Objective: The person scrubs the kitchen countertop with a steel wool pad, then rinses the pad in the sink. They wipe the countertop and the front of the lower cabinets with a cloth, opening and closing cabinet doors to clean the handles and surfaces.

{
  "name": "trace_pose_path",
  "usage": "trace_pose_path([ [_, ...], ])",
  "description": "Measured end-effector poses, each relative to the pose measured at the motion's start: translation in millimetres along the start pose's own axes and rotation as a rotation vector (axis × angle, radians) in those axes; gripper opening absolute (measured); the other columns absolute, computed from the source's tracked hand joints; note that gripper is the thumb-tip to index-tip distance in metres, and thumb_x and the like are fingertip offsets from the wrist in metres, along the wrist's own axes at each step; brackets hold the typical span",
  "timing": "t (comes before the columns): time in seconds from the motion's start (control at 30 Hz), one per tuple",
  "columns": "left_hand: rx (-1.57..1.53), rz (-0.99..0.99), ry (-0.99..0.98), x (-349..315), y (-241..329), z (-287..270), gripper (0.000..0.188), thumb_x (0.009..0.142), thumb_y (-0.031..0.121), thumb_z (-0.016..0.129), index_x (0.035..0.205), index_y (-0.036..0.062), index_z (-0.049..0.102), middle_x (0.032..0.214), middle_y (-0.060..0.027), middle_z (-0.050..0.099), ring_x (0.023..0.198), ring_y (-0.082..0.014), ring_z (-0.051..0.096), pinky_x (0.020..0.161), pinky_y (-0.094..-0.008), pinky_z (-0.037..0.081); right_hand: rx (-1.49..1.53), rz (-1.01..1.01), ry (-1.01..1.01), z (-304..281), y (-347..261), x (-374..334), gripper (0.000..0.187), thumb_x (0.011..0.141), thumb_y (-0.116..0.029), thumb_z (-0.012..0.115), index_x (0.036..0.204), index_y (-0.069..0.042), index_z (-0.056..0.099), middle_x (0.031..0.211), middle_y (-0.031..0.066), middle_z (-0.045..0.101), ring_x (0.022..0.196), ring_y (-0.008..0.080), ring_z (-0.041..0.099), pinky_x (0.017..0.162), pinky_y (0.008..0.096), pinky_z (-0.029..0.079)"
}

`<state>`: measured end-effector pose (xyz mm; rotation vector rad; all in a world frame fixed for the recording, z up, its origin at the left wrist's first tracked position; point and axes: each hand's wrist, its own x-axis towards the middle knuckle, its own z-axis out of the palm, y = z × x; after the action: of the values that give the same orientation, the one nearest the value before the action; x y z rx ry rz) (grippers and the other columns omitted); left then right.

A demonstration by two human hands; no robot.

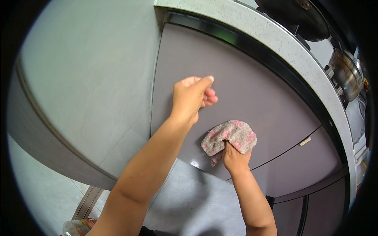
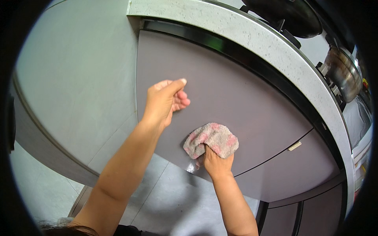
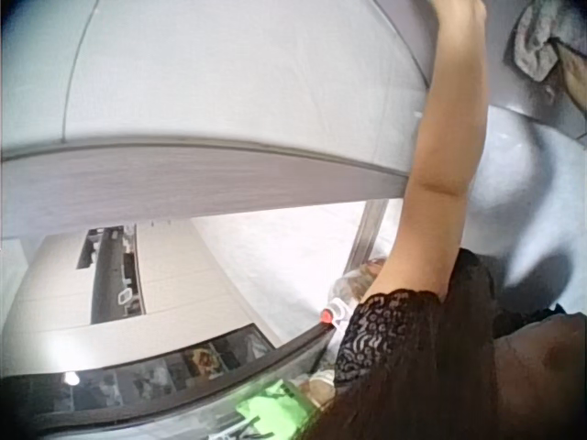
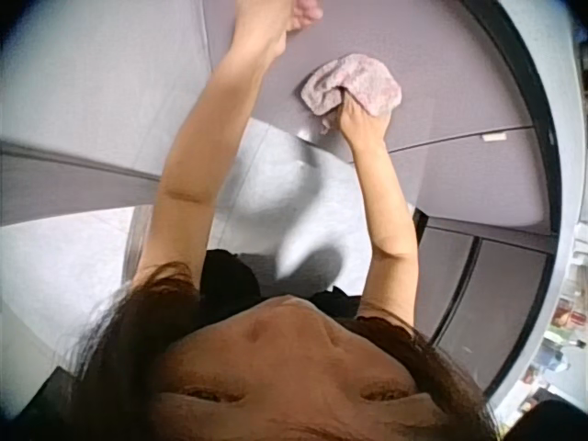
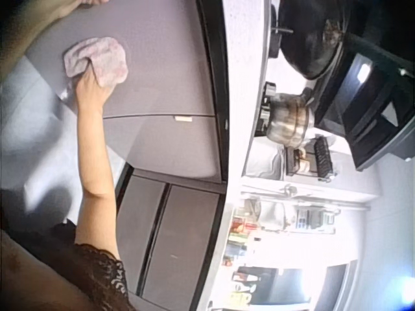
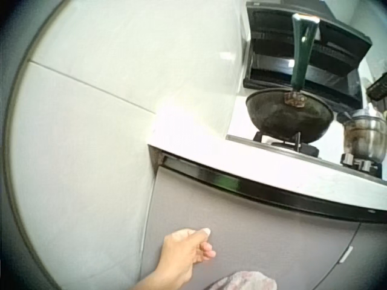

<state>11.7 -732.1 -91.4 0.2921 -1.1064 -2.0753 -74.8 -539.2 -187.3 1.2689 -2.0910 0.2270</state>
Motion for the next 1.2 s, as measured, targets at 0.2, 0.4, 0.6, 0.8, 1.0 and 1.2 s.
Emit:
trace_pose_path([
  [0.2, 0.026, -0.021, 0.056, -8.4, -0.1, 6.9, 0.021, 0.088, 0.020, 0.070, 0.082, 0.0038, 0.058, 0.070, -0.0070, 0.062, 0.059, -0.0152, 0.062, 0.059, -0.0265, 0.052, 0.024, 0.053, -0.044, 1.3, -3.1, 0.1, 0.039, 0.087, -0.021, 0.052, 0.124, -0.017, 0.063, 0.132, 0.0062, 0.058, 0.125, 0.0300, 0.051, 0.104, 0.0456, 0.039],
  [0.4, -0.021, 0.011, 0.055, -7.0, -4.6, 8.7, 0.022, 0.089, 0.020, 0.070, 0.083, 0.0030, 0.058, 0.072, -0.0079, 0.062, 0.061, -0.0161, 0.064, 0.058, -0.0276, 0.053, -0.010, 0.026, -0.024, 2.0, -4.1, -2.4, 0.038, 0.087, -0.020, 0.052, 0.124, -0.016, 0.063, 0.129, 0.0067, 0.059, 0.123, 0.0308, 0.052, 0.104, 0.0454, 0.040],
  [0.6, -0.041, -0.001, 0.037, -6.4, 1.9, 12.7, 0.022, 0.088, 0.021, 0.071, 0.083, 0.0034, 0.058, 0.072, -0.0078, 0.062, 0.062, -0.0171, 0.064, 0.059, -0.0283, 0.053, 0.066, 0.030, -0.064, -0.3, -4.0, -2.2, 0.039, 0.086, -0.019, 0.052, 0.124, -0.015, 0.062, 0.128, 0.0075, 0.060, 0.123, 0.0316, 0.052, 0.103, 0.0461, 0.040],
  [0.8, -0.033, -0.039, 0.017, -5.3, 1.0, 8.5, 0.022, 0.089, 0.021, 0.070, 0.086, 0.0023, 0.058, 0.073, -0.0084, 0.062, 0.063, -0.0177, 0.064, 0.059, -0.0286, 0.053, 0.007, 0.048, -0.050, 5.3, -6.8, 2.5, 0.040, 0.086, -0.018, 0.052, 0.124, -0.014, 0.062, 0.129, 0.0085, 0.059, 0.124, 0.0321, 0.051, 0.104, 0.0462, 0.039],
  [1.0, 0.009, -0.044, 0.024, -3.0, 1.3, 5.5, 0.024, 0.088, 0.021, 0.071, 0.087, 0.0007, 0.059, 0.074, -0.0089, 0.063, 0.063, -0.0174, 0.064, 0.059, -0.0285, 0.053, 0.066, 0.051, 0.003, 3.7, -14.5, 10.5, 0.038, 0.085, -0.016, 0.053, 0.121, -0.012, 0.061, 0.127, 0.0106, 0.059, 0.122, 0.0339, 0.051, 0.103, 0.0472, 0.039],
  [1.2, 0.017, -0.091, 0.046, -7.5, -1.3, 2.7, 0.024, 0.087, 0.022, 0.072, 0.086, 0.0009, 0.060, 0.074, -0.0090, 0.063, 0.062, -0.0174, 0.064, 0.059, -0.0281, 0.053, 0.008, 0.057, -0.038, 7.0, -13.8, 7.6, 0.037, 0.084, -0.017, 0.054, 0.120, -0.011, 0.063, 0.126, 0.0107, 0.060, 0.121, 0.0341, 0.052, 0.102, 0.0468, 0.040],
])
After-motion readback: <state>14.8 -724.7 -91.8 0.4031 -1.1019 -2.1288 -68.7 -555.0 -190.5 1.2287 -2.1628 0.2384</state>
